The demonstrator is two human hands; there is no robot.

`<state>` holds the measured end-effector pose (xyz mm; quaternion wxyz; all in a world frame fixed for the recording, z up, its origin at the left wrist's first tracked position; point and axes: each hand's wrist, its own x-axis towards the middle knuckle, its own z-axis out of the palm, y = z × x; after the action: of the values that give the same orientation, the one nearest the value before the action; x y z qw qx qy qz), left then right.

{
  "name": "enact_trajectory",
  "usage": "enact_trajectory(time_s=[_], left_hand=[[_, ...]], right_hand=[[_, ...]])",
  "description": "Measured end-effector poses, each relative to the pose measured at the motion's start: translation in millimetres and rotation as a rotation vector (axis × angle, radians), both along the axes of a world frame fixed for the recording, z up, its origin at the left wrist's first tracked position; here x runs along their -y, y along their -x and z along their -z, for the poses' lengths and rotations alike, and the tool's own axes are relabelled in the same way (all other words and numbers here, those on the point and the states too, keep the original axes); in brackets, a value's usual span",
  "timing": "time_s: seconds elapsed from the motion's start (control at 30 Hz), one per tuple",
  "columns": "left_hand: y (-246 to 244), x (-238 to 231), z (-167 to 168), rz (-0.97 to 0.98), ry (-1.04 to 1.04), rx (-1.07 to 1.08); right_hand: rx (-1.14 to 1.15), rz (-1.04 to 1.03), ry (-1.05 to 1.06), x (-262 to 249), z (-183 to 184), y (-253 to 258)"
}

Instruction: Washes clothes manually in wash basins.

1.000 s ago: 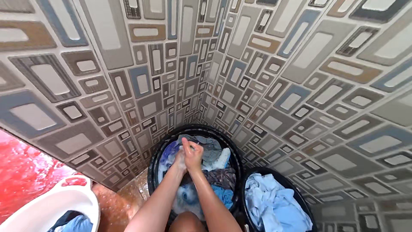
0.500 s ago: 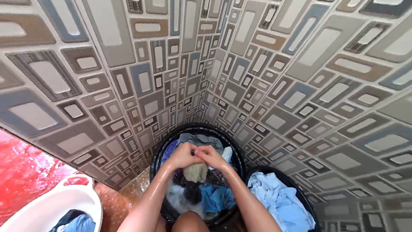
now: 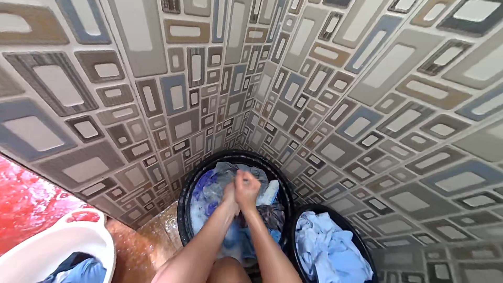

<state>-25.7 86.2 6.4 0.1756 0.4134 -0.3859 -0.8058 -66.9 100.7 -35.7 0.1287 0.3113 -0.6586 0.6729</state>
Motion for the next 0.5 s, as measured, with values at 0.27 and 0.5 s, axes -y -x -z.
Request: enact_trajectory(time_s=[0.27, 0.5], left_hand=[[-4, 12, 2, 0.084, 0.160, -0.066], [-38, 44, -14, 1.132, 0.658, -0.048]], right_hand=[[-0.031, 0.030, 0.030, -1, 2, 3], [-0.029, 0.120, -0.075, -39, -61, 76]])
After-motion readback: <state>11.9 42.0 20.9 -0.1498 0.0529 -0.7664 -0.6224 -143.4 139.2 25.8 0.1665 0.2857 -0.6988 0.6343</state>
